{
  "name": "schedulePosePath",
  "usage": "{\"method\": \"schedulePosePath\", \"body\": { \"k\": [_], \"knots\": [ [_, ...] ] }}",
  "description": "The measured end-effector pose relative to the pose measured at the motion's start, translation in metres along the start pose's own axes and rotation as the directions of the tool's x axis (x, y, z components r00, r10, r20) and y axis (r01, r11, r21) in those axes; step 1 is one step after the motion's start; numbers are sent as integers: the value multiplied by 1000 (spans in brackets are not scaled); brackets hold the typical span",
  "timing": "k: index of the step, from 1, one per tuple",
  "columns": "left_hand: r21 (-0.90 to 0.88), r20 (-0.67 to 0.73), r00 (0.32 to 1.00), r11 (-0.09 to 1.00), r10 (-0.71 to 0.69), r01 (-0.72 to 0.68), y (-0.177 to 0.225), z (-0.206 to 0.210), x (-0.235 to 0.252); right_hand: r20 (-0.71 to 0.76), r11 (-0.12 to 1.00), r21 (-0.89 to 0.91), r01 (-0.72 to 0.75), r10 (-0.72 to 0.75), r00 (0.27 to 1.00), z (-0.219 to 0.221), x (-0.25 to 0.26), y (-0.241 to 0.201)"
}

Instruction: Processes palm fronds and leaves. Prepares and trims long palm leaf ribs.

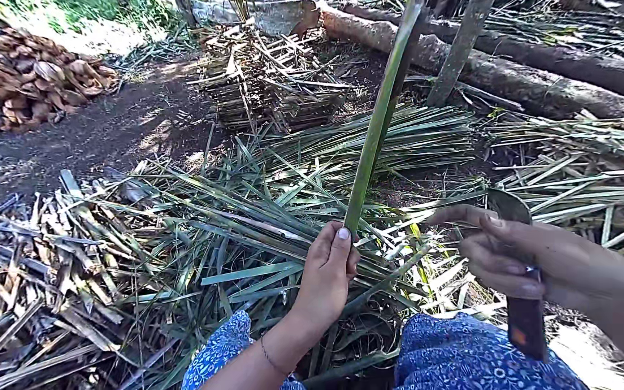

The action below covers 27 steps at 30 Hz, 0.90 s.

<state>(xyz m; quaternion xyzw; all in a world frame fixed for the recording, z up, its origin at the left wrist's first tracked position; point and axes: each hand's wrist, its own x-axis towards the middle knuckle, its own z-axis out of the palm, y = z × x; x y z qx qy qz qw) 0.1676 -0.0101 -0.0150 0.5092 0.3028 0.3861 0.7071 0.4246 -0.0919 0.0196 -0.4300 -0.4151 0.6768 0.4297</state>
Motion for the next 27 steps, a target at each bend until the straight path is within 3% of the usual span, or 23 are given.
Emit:
{"method": "schedulePosePath", "body": {
  "k": [6,9,11,13,15,17,21,27],
  "knots": [
    [-13,-9,1000,999,30,-30,1,0,1,-11,981,-153,-116,116,993,5,-14,34],
    [10,-6,998,998,55,-55,-1,1,0,80,976,-185,111,-98,992,9,-12,41],
    [18,-2,998,998,67,-67,-4,5,-1,202,923,-271,271,-221,954,18,-2,31],
    [35,3,996,996,85,-85,-6,10,-2,276,861,-408,303,-200,940,30,11,18],
    [64,17,993,991,117,-118,-9,13,-3,241,748,-596,291,-180,954,45,26,12],
    [61,20,988,986,151,-152,-12,15,-4,170,609,-731,308,-274,946,56,42,14],
    [22,2,991,991,132,-132,-13,12,-6,119,515,-789,334,-405,906,60,63,25],
    [-97,37,999,995,8,-4,-1,11,-12,183,552,-717,426,-441,879,53,65,34]
  ]
}}
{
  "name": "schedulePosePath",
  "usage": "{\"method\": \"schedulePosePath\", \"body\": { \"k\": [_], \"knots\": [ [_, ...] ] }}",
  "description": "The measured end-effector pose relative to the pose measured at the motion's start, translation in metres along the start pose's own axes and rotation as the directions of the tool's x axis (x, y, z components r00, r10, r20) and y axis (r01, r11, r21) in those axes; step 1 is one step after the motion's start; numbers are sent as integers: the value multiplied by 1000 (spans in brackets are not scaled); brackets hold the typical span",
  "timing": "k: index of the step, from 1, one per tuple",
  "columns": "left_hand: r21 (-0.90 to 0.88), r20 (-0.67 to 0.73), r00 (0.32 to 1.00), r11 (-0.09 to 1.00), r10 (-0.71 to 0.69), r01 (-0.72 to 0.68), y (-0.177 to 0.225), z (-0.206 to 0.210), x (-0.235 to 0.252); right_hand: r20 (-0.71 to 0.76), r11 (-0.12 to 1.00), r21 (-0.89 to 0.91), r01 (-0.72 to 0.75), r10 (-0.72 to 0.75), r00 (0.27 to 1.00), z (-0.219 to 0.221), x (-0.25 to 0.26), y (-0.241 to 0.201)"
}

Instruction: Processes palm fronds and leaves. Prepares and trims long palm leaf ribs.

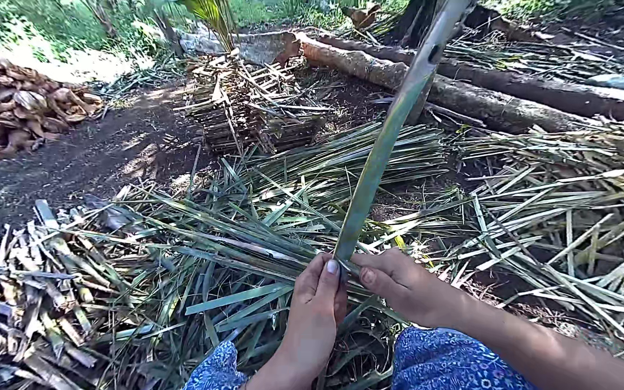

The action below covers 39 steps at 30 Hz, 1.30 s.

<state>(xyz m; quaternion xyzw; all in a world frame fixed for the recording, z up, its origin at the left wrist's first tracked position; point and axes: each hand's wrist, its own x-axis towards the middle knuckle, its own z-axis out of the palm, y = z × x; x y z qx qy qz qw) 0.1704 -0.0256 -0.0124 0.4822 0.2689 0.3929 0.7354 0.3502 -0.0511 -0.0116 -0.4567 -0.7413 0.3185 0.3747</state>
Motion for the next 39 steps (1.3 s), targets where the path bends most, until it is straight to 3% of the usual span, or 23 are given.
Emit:
{"method": "schedulePosePath", "body": {
  "k": [4,8,13,17,20,23,26,30,34,39],
  "knots": [
    [-18,17,999,999,29,-29,-3,0,-5,-23,996,-2,90,-91,996,4,2,1],
    [-108,65,997,994,-29,36,7,1,-11,-16,987,7,161,-160,987,5,2,4],
    [-115,109,992,991,-56,69,1,5,-17,-41,980,99,175,-172,984,9,2,3],
    [-209,268,948,950,-174,234,8,-2,-17,-40,970,93,227,-224,974,7,-2,8],
    [-212,336,926,945,-171,251,8,-3,-15,-30,961,119,250,-248,968,6,-3,7],
    [-186,344,920,946,-190,265,10,-4,-12,68,947,294,132,-158,985,3,-7,5],
    [-160,350,909,942,-227,296,11,-5,-10,322,798,590,-126,-89,943,-9,-9,8],
    [-143,392,888,938,-240,317,6,-8,-11,422,697,670,-257,-73,904,-17,-16,10],
    [-119,401,894,956,-201,269,1,-9,-10,319,708,666,-233,11,948,-9,-21,7],
    [-60,390,901,972,-188,228,0,-13,-8,102,832,536,-141,103,990,1,-26,-3]
  ]
}}
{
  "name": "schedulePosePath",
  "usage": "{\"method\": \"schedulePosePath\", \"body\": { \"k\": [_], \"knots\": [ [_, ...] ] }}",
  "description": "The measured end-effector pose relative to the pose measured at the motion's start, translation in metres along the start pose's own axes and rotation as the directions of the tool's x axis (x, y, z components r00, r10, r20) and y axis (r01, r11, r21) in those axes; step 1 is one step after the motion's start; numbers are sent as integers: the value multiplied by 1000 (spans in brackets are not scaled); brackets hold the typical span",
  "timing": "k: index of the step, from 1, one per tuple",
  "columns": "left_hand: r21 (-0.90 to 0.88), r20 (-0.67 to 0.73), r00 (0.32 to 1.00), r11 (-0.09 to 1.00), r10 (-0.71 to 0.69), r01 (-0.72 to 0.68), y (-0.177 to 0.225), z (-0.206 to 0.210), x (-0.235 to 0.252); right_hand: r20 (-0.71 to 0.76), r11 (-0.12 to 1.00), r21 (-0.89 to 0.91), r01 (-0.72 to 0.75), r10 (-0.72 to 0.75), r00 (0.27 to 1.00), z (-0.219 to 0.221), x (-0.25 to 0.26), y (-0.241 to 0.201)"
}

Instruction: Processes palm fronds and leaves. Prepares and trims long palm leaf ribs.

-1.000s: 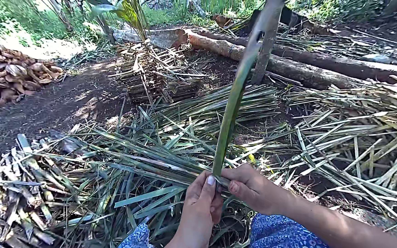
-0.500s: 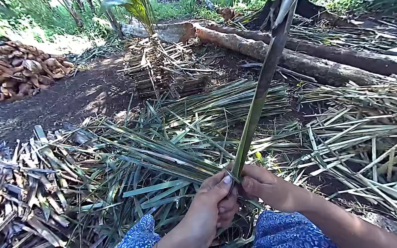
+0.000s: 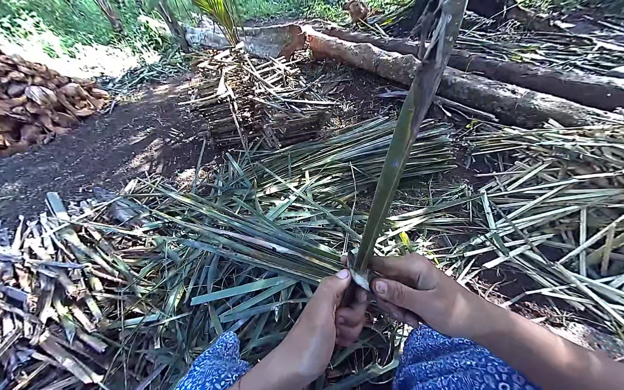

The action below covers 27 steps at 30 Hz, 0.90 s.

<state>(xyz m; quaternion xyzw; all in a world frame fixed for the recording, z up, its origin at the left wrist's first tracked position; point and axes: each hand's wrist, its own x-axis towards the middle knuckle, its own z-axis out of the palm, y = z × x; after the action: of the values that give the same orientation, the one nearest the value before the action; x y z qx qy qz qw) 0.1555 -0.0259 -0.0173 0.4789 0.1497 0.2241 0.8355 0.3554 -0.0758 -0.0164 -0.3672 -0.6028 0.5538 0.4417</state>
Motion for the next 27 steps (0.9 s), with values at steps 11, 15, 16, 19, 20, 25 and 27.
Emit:
{"method": "schedulePosePath", "body": {
  "k": [11,15,16,19,20,25,27],
  "knots": [
    [243,-94,994,967,-58,79,6,-15,-12,-362,999,-14,-44,36,931,-10,11,-13],
    [394,-203,972,899,-119,192,11,-26,-19,-502,998,37,-48,60,863,-20,17,-13],
    [443,-221,968,873,-115,205,11,-30,-22,-542,998,55,-44,67,838,-25,19,-13],
    [583,-270,960,782,-66,218,10,-48,-35,-646,994,104,-19,82,759,-41,23,-12],
    [624,-266,963,755,-41,204,9,-56,-40,-669,994,113,0,76,739,-47,24,-11],
    [898,-161,981,428,104,102,13,-88,-57,-665,996,88,-25,77,743,-49,25,-5],
    [974,-114,976,215,185,73,17,-92,-60,-656,996,88,-26,77,751,-46,27,-5]
  ]
}}
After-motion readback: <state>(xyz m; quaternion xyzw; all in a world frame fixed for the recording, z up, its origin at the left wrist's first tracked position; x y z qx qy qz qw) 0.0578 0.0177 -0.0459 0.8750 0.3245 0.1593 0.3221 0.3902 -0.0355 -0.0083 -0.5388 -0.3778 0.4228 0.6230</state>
